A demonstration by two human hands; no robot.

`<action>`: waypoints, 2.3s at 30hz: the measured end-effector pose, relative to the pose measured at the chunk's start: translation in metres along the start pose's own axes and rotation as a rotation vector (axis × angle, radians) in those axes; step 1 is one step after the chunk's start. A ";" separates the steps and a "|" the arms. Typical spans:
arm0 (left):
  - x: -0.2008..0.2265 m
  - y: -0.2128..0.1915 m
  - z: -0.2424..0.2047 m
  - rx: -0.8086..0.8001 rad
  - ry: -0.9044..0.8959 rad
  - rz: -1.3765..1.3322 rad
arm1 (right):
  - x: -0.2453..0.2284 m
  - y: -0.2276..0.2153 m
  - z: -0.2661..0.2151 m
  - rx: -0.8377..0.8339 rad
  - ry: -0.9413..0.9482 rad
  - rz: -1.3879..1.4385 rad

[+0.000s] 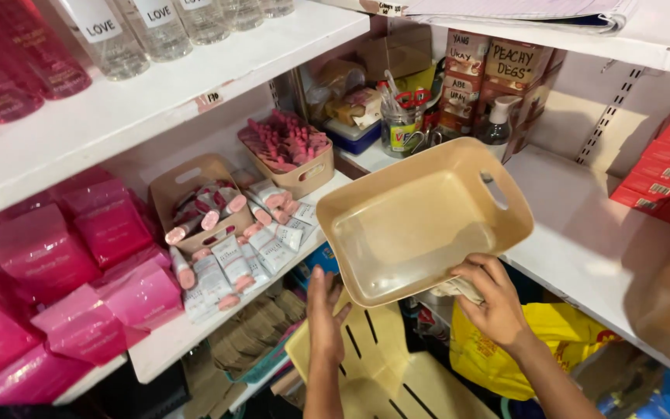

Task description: Wiping and organizing tubes of cream into a plastic bin on a shelf.

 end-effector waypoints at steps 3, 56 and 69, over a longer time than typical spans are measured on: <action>-0.011 -0.006 -0.003 0.069 0.013 -0.027 | 0.009 -0.022 0.010 -0.185 0.082 0.063; -0.023 0.105 -0.055 -0.512 -0.042 0.180 | -0.092 -0.067 -0.020 0.027 0.443 -0.414; -0.057 0.156 -0.043 -0.648 0.521 0.678 | -0.035 -0.063 -0.007 -0.049 0.466 -0.468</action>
Point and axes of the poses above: each hand's wrist, its own z-axis towards the middle knuckle, its own y-axis out of the palm, x = y × z, the point moved 4 cm from there along z, towards the middle knuckle, and after that the axes turned 9 degrees about -z, right-handed, at the moved point
